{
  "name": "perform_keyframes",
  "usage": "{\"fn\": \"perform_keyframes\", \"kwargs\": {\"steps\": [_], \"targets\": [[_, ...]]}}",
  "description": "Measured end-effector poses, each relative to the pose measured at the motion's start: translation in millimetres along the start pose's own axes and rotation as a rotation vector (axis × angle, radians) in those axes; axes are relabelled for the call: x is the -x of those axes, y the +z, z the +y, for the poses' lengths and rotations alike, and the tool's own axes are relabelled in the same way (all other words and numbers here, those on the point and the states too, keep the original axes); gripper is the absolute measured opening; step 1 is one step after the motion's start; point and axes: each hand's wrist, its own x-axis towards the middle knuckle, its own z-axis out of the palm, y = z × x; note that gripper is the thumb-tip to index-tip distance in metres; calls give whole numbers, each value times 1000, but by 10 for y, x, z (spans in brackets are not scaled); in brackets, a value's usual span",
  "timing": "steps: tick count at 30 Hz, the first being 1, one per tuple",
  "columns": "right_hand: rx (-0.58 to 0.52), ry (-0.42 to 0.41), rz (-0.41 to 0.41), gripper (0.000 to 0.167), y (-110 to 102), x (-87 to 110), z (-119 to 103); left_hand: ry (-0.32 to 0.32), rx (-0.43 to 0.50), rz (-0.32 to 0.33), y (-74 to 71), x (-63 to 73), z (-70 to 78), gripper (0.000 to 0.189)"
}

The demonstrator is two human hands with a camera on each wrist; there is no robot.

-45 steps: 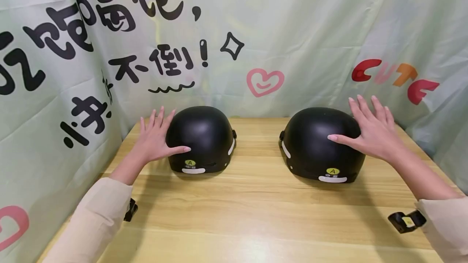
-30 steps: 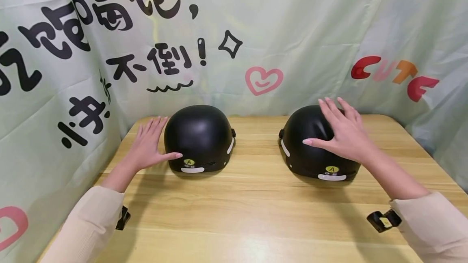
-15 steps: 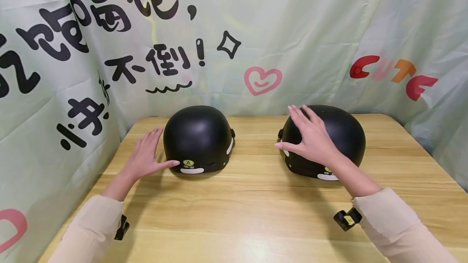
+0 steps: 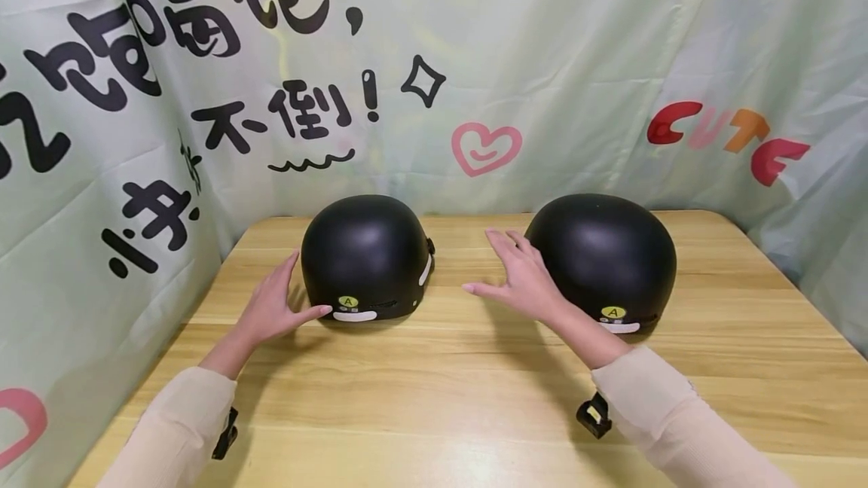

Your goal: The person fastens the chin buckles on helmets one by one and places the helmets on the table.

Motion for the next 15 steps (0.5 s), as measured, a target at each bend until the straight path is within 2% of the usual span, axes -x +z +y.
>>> {"fn": "perform_keyframes", "kwargs": {"steps": [4, 11, 15], "targets": [[-39, 29, -2, 91, 164, -29, -67, -18, 53, -7, 58, 1, -13, 111], [-121, 82, -14, 94, 477, -96, -188, -95, 116, -40, 191, 37, -51, 116], [-170, 110, -28, 95, 618, -130, -252, -126, 199, -46, 221, 28, -51, 112]]}}
